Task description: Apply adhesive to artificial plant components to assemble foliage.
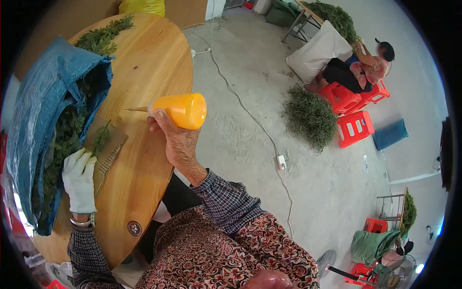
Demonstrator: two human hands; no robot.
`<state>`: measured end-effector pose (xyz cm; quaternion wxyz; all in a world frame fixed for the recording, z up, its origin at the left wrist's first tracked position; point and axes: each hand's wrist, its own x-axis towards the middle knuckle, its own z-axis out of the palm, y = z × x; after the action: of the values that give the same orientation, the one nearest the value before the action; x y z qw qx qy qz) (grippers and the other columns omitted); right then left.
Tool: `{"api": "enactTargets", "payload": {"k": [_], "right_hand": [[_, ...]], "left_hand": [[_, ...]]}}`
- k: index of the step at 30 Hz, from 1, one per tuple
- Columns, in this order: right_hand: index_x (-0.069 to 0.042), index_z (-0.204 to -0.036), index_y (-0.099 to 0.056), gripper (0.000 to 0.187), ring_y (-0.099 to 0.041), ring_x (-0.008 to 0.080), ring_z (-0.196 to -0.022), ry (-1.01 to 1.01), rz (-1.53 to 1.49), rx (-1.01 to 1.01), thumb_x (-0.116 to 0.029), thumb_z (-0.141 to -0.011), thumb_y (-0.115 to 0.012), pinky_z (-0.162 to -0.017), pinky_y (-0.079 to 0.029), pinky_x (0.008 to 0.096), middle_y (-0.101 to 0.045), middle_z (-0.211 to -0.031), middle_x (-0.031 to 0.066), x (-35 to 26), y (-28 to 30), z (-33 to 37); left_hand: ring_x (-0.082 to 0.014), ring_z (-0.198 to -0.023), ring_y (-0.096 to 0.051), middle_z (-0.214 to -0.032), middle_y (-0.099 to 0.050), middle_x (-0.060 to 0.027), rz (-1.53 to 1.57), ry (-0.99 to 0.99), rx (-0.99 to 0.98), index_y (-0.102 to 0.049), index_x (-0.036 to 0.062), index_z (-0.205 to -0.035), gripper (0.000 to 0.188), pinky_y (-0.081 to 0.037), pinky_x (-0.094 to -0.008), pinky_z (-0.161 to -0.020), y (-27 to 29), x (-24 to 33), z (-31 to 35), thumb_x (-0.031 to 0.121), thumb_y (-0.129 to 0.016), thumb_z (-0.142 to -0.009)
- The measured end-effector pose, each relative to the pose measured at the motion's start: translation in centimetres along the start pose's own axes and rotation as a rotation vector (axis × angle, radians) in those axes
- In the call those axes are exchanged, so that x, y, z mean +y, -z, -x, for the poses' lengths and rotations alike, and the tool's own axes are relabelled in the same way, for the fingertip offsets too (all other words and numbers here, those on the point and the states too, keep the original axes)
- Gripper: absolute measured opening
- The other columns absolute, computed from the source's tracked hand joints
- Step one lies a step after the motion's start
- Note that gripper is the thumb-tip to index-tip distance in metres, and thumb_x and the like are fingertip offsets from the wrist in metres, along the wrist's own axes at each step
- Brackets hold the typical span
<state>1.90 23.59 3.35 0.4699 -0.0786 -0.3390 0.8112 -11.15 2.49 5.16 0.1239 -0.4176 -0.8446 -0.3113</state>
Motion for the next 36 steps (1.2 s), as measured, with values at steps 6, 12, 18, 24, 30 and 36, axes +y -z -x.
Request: {"api": "enactTargets", "payload": {"k": [6, 12, 18, 24, 30, 36], "right_hand": [[-0.002, -0.107, -0.055, 0.031, -0.064, 0.0185, -0.074, 0.012, -0.047, -0.004, -0.007, -0.083, -0.073, -0.060, -0.053, 0.0236, -0.063, -0.093, 0.0106, -0.3, -0.2, 0.0], [-0.002, -0.108, -0.054, 0.030, -0.064, 0.0185, -0.072, -0.016, -0.044, -0.002, -0.008, -0.084, -0.072, -0.058, -0.053, 0.0234, -0.063, -0.093, 0.0108, 0.1, -0.1, 0.2], [-0.002, -0.108, -0.054, 0.030, -0.064, 0.0184, -0.070, -0.016, -0.052, -0.009, -0.008, -0.084, -0.071, -0.057, -0.052, 0.0236, -0.062, -0.092, 0.0110, 0.3, 0.4, 0.3], [-0.002, -0.108, -0.054, 0.030, -0.063, 0.0181, -0.069, 0.009, -0.061, 0.022, -0.008, -0.084, -0.071, -0.055, -0.052, 0.0232, -0.062, -0.092, 0.0110, 0.0, 0.2, 0.5], [-0.002, -0.105, -0.055, 0.027, -0.063, 0.0177, -0.068, -0.016, -0.052, 0.006, -0.008, -0.084, -0.071, -0.054, -0.051, 0.0224, -0.062, -0.091, 0.0107, 0.6, 0.5, 0.7], [-0.002, -0.103, -0.056, 0.025, -0.063, 0.0172, -0.067, -0.030, -0.023, 0.002, -0.009, -0.085, -0.071, -0.054, -0.051, 0.0221, -0.062, -0.089, 0.0103, 1.0, 0.6, 1.0]], "left_hand": [[-0.0252, -0.093, -0.058, -0.104, -0.066, -0.0096, 0.000, -0.009, -0.063, -0.068, -0.0028, -0.093, 0.017, -0.046, -0.0316, -0.084, 1.7, 1.4, 0.5, 0.002, -0.063, -0.077], [-0.0259, -0.095, -0.058, -0.103, -0.066, -0.0100, 0.015, 0.052, -0.044, -0.068, -0.0034, -0.092, 0.017, -0.047, -0.0317, -0.084, 1.2, 0.6, 1.4, 0.001, -0.063, -0.077], [-0.0262, -0.095, -0.058, -0.105, -0.066, -0.0108, 0.140, 0.147, -0.173, -0.067, -0.0048, -0.093, 0.017, -0.047, -0.0315, -0.084, 2.1, 1.3, 1.4, 0.000, -0.062, -0.078], [-0.0261, -0.097, -0.058, -0.108, -0.064, -0.0112, 0.125, 0.025, -0.229, -0.066, -0.0055, -0.095, 0.019, -0.046, -0.0308, -0.085, 2.3, 1.4, 1.2, 0.000, -0.061, -0.078], [-0.0257, -0.099, -0.058, -0.113, -0.063, -0.0124, -0.007, 0.054, -0.072, -0.065, -0.0067, -0.098, 0.019, -0.046, -0.0306, -0.089, 1.0, 0.4, 1.9, 0.001, -0.060, -0.082], [-0.0254, -0.100, -0.058, -0.113, -0.063, -0.0124, -0.021, 0.058, -0.094, -0.066, -0.0057, -0.102, 0.021, -0.045, -0.0306, -0.090, 0.2, -2.6, 2.7, 0.002, -0.061, -0.083]]}}
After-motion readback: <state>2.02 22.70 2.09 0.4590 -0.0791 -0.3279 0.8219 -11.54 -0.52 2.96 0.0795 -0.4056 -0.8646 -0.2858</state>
